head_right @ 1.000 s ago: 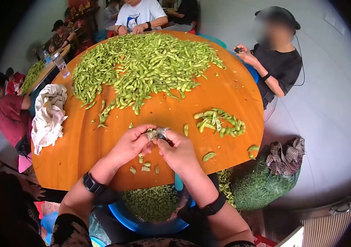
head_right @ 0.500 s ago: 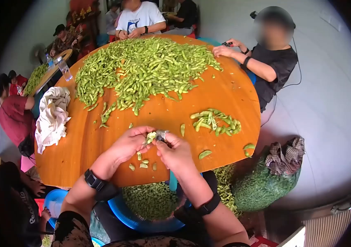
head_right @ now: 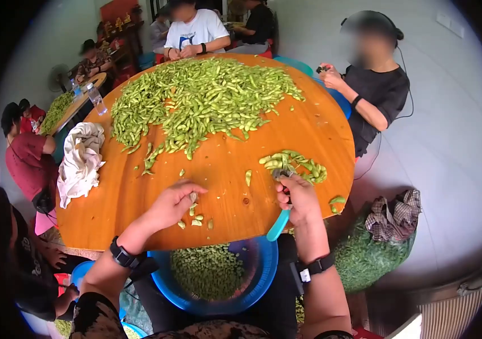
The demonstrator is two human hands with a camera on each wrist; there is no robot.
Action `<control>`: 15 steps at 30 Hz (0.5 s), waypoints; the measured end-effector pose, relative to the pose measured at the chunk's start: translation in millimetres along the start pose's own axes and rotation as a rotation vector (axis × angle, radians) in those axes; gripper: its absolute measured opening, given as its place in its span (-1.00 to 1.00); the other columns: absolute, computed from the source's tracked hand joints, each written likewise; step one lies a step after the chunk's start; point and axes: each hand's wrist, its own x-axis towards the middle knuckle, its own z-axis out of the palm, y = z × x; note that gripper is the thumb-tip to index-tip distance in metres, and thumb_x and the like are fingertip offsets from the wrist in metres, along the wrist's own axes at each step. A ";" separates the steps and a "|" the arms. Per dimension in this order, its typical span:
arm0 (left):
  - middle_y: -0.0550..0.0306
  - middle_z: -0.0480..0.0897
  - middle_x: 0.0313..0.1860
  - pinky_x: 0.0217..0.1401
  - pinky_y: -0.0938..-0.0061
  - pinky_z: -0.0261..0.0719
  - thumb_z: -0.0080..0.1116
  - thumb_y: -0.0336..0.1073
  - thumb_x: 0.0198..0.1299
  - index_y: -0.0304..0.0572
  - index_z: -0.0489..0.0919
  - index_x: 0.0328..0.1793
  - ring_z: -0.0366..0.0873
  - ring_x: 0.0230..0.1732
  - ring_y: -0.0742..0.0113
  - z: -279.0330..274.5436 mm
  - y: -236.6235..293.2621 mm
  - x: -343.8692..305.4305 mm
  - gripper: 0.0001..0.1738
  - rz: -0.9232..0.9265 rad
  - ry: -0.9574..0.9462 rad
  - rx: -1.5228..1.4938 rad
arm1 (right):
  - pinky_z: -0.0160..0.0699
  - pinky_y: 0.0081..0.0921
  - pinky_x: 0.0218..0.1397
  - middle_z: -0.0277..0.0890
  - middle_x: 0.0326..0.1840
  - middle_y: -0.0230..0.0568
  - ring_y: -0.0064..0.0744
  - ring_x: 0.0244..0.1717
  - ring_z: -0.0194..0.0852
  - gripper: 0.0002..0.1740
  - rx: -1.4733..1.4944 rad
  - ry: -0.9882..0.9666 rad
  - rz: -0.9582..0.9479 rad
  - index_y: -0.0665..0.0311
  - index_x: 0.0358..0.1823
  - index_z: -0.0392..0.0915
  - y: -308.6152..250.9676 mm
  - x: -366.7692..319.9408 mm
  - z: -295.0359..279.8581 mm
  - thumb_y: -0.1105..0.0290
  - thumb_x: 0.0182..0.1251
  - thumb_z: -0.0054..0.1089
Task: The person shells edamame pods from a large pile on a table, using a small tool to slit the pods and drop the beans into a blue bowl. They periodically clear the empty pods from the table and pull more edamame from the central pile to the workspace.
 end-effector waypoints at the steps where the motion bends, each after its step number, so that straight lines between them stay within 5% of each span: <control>1: 0.08 0.59 -0.09 0.05 0.38 0.45 -0.03 -0.44 0.31 -0.22 0.57 0.03 0.52 -0.08 0.22 3.5 -1.0 -5.4 -0.77 -0.007 0.001 0.007 | 0.03 -0.66 -0.77 0.40 -0.52 -0.31 -0.63 -0.72 0.16 -0.93 0.005 -0.007 0.005 0.30 -0.28 0.44 -1.2 -1.3 -1.9 0.45 0.35 0.04; 3: 0.05 0.58 -0.05 0.15 0.30 0.40 0.03 -0.42 0.28 -0.18 0.57 0.00 0.51 -0.02 0.10 15.3 -4.7 -18.2 -0.80 0.224 0.132 0.120 | 0.05 -0.66 -0.76 0.40 -0.53 -0.31 -0.63 -0.73 0.17 -0.91 0.023 -0.085 0.019 0.29 -0.32 0.42 -2.5 -3.3 -4.3 0.44 0.36 0.04; 13: 0.15 0.59 -0.04 0.14 0.28 0.32 0.18 -0.47 0.10 -0.11 0.61 -0.11 0.49 -0.05 0.13 44.6 50.5 -49.2 -0.79 0.152 0.080 0.071 | 0.11 -0.65 -0.78 0.42 -0.55 -0.31 -0.62 -0.74 0.22 -0.87 -0.030 -0.076 -0.004 0.31 -0.35 0.43 0.7 -7.2 -1.3 0.43 0.36 0.07; 15: 0.19 0.59 -0.17 0.09 0.29 0.29 0.22 -0.49 0.00 -0.08 0.63 -0.16 0.48 -0.10 0.18 42.2 55.5 -45.2 -0.76 0.200 0.039 0.408 | 0.12 -0.65 -0.78 0.42 -0.55 -0.31 -0.62 -0.75 0.22 -0.87 -0.023 -0.075 0.002 0.31 -0.35 0.44 0.8 -7.7 -0.5 0.43 0.36 0.07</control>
